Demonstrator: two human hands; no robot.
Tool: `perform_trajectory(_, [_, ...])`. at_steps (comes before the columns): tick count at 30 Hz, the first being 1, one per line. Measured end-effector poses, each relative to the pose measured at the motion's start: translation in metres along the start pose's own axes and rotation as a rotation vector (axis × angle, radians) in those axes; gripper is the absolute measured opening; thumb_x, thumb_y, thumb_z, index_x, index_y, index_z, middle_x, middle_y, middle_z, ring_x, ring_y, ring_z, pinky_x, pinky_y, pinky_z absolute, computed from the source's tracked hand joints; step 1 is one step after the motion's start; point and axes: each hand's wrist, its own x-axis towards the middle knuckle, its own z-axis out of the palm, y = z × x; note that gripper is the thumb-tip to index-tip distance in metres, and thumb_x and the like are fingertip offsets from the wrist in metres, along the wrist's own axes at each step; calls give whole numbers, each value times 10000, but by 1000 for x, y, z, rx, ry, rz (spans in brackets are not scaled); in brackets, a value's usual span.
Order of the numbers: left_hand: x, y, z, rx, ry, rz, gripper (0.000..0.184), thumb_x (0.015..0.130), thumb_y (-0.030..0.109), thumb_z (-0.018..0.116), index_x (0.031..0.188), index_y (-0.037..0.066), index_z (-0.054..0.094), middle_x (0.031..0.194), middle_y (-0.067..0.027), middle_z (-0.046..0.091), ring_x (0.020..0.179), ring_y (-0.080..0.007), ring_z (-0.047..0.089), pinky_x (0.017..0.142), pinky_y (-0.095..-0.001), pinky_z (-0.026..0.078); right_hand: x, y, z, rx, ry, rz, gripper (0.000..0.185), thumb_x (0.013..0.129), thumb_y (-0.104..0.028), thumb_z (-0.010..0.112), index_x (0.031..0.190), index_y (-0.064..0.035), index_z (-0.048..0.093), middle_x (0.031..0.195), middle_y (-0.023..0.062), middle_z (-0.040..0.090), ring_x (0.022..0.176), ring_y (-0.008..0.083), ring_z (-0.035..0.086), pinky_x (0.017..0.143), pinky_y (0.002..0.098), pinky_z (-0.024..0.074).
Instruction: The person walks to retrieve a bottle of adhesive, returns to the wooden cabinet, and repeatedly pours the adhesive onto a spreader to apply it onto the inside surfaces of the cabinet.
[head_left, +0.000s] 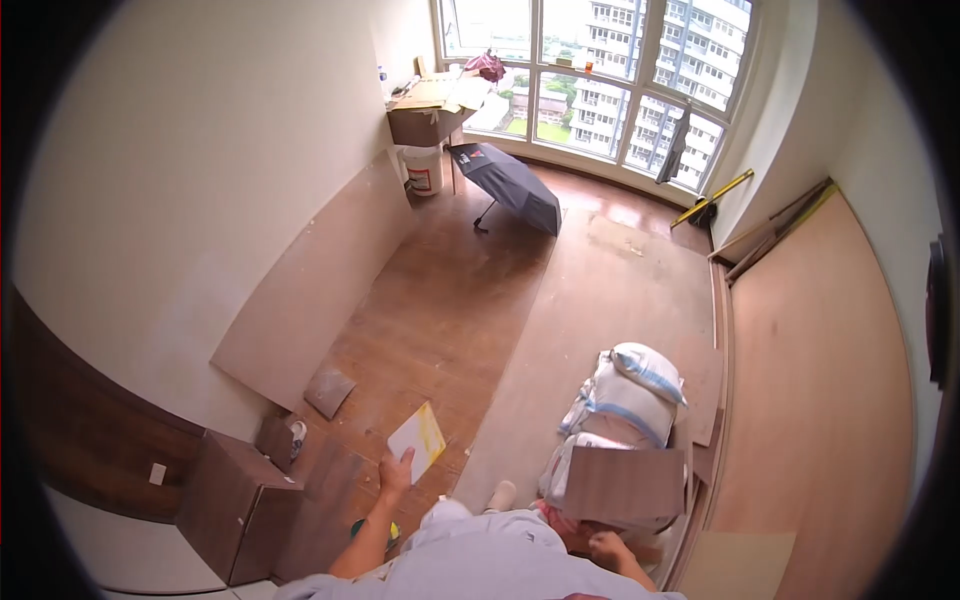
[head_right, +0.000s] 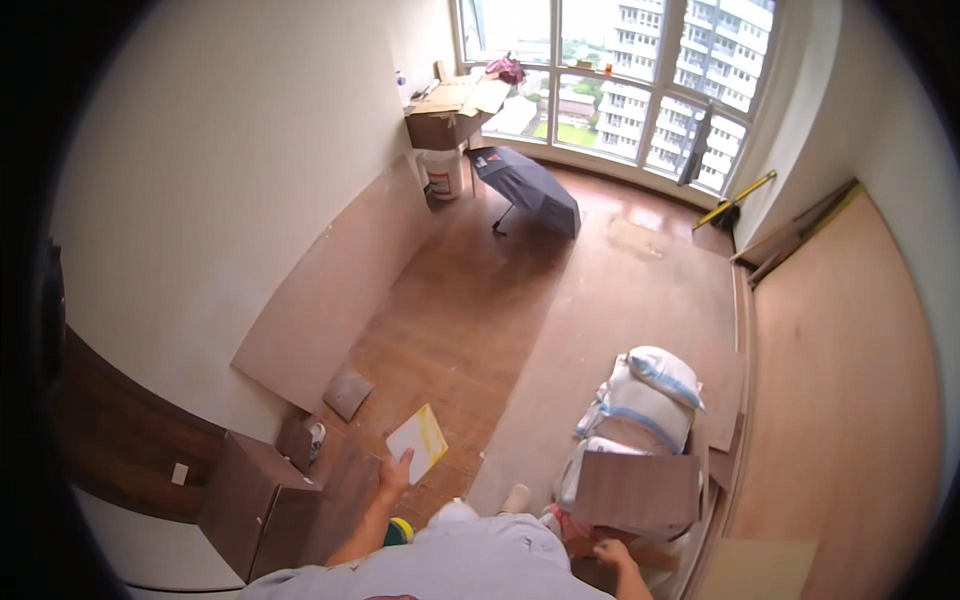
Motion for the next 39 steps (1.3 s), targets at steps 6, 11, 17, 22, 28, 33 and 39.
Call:
perform_trajectory(6, [131,113,100,-122,-115,233,274,882,244,579,1011,7,625,887,-162,669,824,-278,656,702,-354,491,139,-123,-147,114,511,-273,232,830,-151,602,984,13,659,798,120,676,687,168,635,634,297,500])
perform_trajectory(11, [273,164,191,-113,-164,285,274,881,232,574,1032,7,615,913,-174,658,863,-282,645,726,-357,489,205,-161,-217,173,570,-47,235,820,-222,582,880,-18,680,817,188,664,756,296,649,693,375,483])
perform_trajectory(17, [423,286,285,-128,-247,393,283,873,273,586,961,5,612,879,-206,632,823,-334,626,692,-393,473,253,-85,-270,-26,519,408,312,797,-312,563,882,-37,684,879,208,657,829,379,623,776,452,475])
perform_trajectory(22, [513,397,386,-148,-356,583,231,866,237,604,887,7,595,780,-206,577,722,-338,583,638,-402,440,290,-102,-399,104,757,497,324,793,-311,567,899,-26,680,893,209,656,841,378,624,782,451,476])
perform_trajectory(28, [570,476,487,-172,-286,611,216,857,214,617,856,4,565,732,-181,550,679,-342,542,615,-401,421,402,-126,-459,69,552,452,340,788,-310,572,918,-14,674,909,211,655,855,377,624,790,450,477])
perform_trajectory(33, [622,516,569,-150,-153,520,270,844,231,635,814,-18,536,766,-221,565,672,-357,544,617,-409,428,507,-124,-576,7,400,394,354,784,-310,577,935,-3,669,923,212,655,866,376,625,795,449,478])
perform_trajectory(39, [691,567,614,-3,-152,189,281,854,230,627,998,-10,599,947,-196,645,899,-308,633,768,-373,486,646,-130,-878,150,794,84,176,834,-136,554,859,11,647,686,68,612,612,156,552,573,314,453])
